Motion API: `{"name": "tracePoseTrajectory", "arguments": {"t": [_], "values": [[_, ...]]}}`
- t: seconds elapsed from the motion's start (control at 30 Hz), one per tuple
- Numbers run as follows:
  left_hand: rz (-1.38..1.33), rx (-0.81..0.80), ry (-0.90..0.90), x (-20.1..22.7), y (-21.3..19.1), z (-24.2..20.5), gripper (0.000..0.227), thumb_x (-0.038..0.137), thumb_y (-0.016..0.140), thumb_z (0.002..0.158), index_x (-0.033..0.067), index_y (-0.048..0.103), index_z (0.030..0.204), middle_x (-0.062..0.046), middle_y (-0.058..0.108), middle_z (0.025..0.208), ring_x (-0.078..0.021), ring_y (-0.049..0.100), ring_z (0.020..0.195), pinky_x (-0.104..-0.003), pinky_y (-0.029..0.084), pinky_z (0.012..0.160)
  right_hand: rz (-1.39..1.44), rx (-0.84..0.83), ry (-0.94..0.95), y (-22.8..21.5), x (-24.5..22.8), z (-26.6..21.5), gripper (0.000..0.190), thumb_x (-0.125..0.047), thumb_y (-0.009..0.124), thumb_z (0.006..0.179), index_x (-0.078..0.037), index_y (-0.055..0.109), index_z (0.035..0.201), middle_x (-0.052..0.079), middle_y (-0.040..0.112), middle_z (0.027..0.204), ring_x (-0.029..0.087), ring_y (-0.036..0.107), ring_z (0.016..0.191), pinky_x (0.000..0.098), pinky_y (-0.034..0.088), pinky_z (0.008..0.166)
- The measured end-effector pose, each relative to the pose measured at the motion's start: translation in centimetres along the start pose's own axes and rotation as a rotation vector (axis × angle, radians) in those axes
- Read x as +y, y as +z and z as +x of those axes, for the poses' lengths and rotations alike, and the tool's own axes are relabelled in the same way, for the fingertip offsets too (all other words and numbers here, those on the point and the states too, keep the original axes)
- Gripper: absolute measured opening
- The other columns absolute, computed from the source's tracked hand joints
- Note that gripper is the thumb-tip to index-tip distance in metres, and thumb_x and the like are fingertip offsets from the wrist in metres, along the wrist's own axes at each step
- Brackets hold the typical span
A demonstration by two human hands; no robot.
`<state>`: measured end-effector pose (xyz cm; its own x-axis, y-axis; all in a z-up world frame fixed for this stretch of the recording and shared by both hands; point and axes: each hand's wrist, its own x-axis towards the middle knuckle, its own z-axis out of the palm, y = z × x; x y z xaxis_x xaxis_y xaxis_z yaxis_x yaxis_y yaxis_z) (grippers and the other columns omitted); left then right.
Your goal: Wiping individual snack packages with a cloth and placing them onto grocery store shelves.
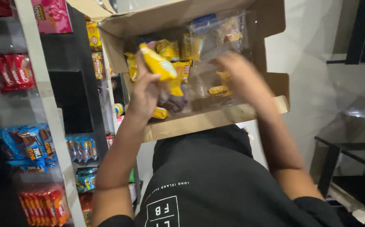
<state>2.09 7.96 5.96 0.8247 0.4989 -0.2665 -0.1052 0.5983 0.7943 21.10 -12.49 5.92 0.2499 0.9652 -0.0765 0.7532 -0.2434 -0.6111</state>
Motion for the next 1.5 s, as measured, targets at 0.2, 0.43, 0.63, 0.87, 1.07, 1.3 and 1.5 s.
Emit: {"name": "tracePoseTrajectory", "arguments": {"t": [0.2, 0.43, 0.63, 0.87, 1.07, 1.3, 1.5], "values": [[0.088, -0.22, -0.208, -5.1, 3.8, 3.8, 0.07, 0.019, 0.071, 0.094, 0.0229, 0.028, 0.15, -0.016, 0.042, 0.135, -0.0302, 0.054, 0.121, -0.041, 0.046, 0.108, -0.27, -0.188, 0.101, -0.9, 8.5, -0.9, 0.016, -0.008, 0.069, 0.089, -0.011, 0.071, 0.105, 0.015, 0.074, 0.102, 0.039, 0.074, 0.09, 0.048, 0.06, 0.075], [1.257, -0.261, 0.153, -10.0, 7.0, 7.2, 0.078, 0.04, 0.09, 0.082, 0.0101, 0.041, 0.135, -0.015, 0.043, 0.127, -0.0379, 0.052, 0.121, -0.048, 0.051, 0.102, -0.427, -0.486, 0.224, 6.5, 15.5, -2.8, 0.056, -0.023, 0.069, 0.089, -0.012, 0.046, 0.139, 0.013, 0.071, 0.098, 0.037, 0.076, 0.087, 0.0525, 0.062, 0.072], [1.675, -0.284, 0.519, -11.8, 8.2, 8.0, 0.079, 0.037, 0.095, 0.075, 0.0033, 0.045, 0.126, -0.021, 0.046, 0.124, -0.0408, 0.057, 0.111, -0.041, 0.061, 0.086, -0.549, -0.402, 0.137, 7.6, 14.5, -4.6, 0.053, -0.041, 0.074, 0.081, -0.011, 0.06, 0.123, 0.007, 0.065, 0.086, 0.034, 0.075, 0.077, 0.0501, 0.061, 0.061], [1.707, -0.316, 0.403, -18.1, 8.1, 10.7, 0.077, 0.02, 0.085, 0.076, 0.0035, 0.04, 0.137, -0.027, 0.036, 0.143, -0.0602, 0.045, 0.131, -0.05, 0.064, 0.085, -0.441, -0.573, 0.104, -1.9, 6.5, -2.7, 0.021, -0.014, 0.07, 0.08, -0.01, 0.075, 0.1, 0.013, 0.075, 0.096, 0.036, 0.072, 0.081, 0.046, 0.058, 0.073], [1.77, -0.235, 0.634, -23.2, 7.9, 11.2, 0.074, 0.023, 0.091, 0.078, 0.0013, 0.047, 0.133, -0.026, 0.044, 0.138, -0.0526, 0.054, 0.123, -0.039, 0.068, 0.07, -0.699, -0.597, -0.051, 0.2, 10.9, -4.6, 0.013, -0.016, 0.068, 0.084, -0.019, 0.077, 0.076, 0.001, 0.072, 0.069, 0.022, 0.075, 0.081, 0.0355, 0.057, 0.074], [1.886, -0.111, 0.884, -23.9, 6.4, 10.0, 0.008, 0.024, 0.057, 0.089, 0.0244, 0.064, 0.092, 0.002, 0.057, 0.084, -0.0147, 0.059, 0.083, -0.017, 0.047, 0.049, -0.662, -0.545, -0.041, 0.0, 12.8, -4.1, 0.014, -0.027, 0.073, 0.083, -0.02, 0.078, 0.094, 0.0, 0.077, 0.086, 0.021, 0.075, 0.09, 0.0352, 0.06, 0.074], [1.54, -0.733, 0.429, -13.0, 4.0, 8.9, 0.034, 0.003, 0.063, 0.092, 0.0132, 0.057, 0.124, -0.005, 0.071, 0.102, -0.0245, 0.069, 0.1, -0.034, 0.06, 0.075, -0.551, -0.345, -0.098, -3.3, 8.4, -1.8, 0.019, -0.015, 0.072, 0.088, -0.008, 0.073, 0.105, 0.011, 0.076, 0.098, 0.029, 0.076, 0.096, 0.0388, 0.062, 0.076]]}}
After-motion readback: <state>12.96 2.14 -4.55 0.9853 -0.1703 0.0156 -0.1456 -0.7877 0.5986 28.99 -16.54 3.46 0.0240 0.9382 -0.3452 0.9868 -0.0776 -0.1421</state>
